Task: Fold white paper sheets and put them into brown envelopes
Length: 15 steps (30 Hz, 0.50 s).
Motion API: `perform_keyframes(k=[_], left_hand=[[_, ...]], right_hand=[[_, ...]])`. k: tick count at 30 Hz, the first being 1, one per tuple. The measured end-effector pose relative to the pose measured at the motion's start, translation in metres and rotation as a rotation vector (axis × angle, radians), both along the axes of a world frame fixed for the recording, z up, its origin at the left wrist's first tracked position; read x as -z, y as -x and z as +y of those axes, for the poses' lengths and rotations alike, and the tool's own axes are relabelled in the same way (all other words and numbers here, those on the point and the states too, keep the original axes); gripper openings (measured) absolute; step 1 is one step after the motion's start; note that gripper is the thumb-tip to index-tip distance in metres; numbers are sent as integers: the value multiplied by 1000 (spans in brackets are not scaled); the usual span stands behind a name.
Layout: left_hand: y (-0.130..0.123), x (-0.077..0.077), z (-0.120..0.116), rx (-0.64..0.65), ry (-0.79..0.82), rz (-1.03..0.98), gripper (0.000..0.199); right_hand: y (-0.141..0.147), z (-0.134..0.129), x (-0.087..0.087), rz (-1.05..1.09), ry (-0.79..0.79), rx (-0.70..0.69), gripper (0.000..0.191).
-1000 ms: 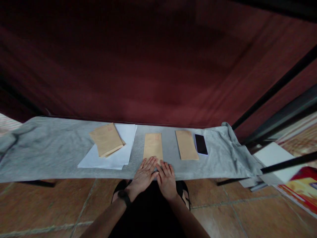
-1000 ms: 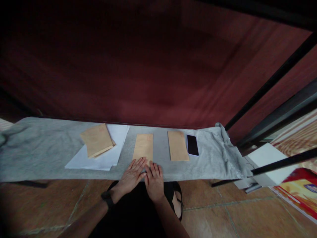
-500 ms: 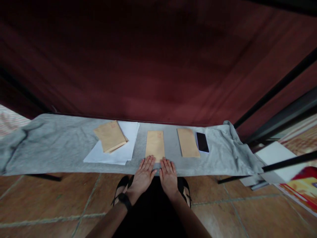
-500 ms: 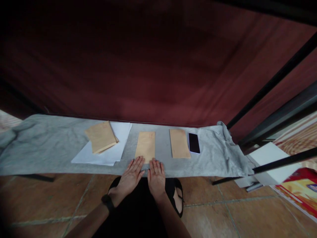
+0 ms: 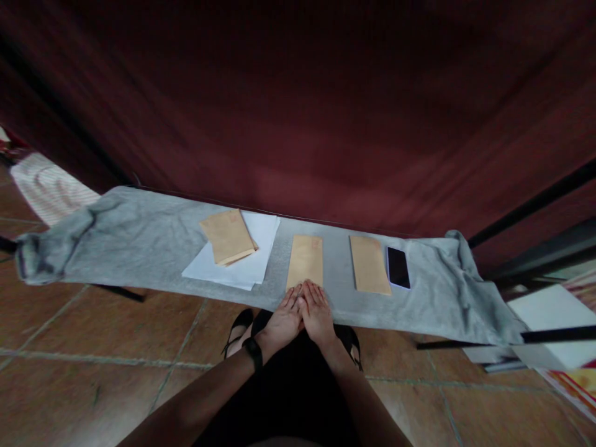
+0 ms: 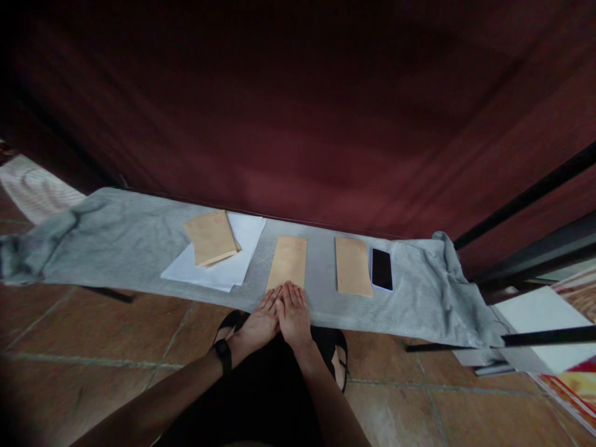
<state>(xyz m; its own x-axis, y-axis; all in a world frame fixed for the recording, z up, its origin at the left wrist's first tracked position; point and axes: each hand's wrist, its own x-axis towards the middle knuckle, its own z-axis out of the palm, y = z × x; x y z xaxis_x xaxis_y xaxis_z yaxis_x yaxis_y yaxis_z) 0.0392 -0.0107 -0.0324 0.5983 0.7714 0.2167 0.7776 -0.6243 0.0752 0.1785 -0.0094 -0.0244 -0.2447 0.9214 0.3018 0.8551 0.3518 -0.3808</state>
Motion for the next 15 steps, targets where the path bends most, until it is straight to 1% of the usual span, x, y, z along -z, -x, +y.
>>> perform_keyframes(k=[4, 8, 11, 15], left_hand=[[-1, 3, -1, 9, -26, 8, 66], [-1, 3, -1, 24, -22, 4, 62], [-1, 1, -1, 28, -12, 26, 63], [-2, -2, -1, 20, -12, 62, 70]], right_hand=[[-3, -3, 1, -84, 23, -8, 52], [-6, 0, 0, -115, 73, 13, 55], [-8, 9, -1, -136, 148, 32, 56], [-14, 28, -3, -184, 219, 23, 58]])
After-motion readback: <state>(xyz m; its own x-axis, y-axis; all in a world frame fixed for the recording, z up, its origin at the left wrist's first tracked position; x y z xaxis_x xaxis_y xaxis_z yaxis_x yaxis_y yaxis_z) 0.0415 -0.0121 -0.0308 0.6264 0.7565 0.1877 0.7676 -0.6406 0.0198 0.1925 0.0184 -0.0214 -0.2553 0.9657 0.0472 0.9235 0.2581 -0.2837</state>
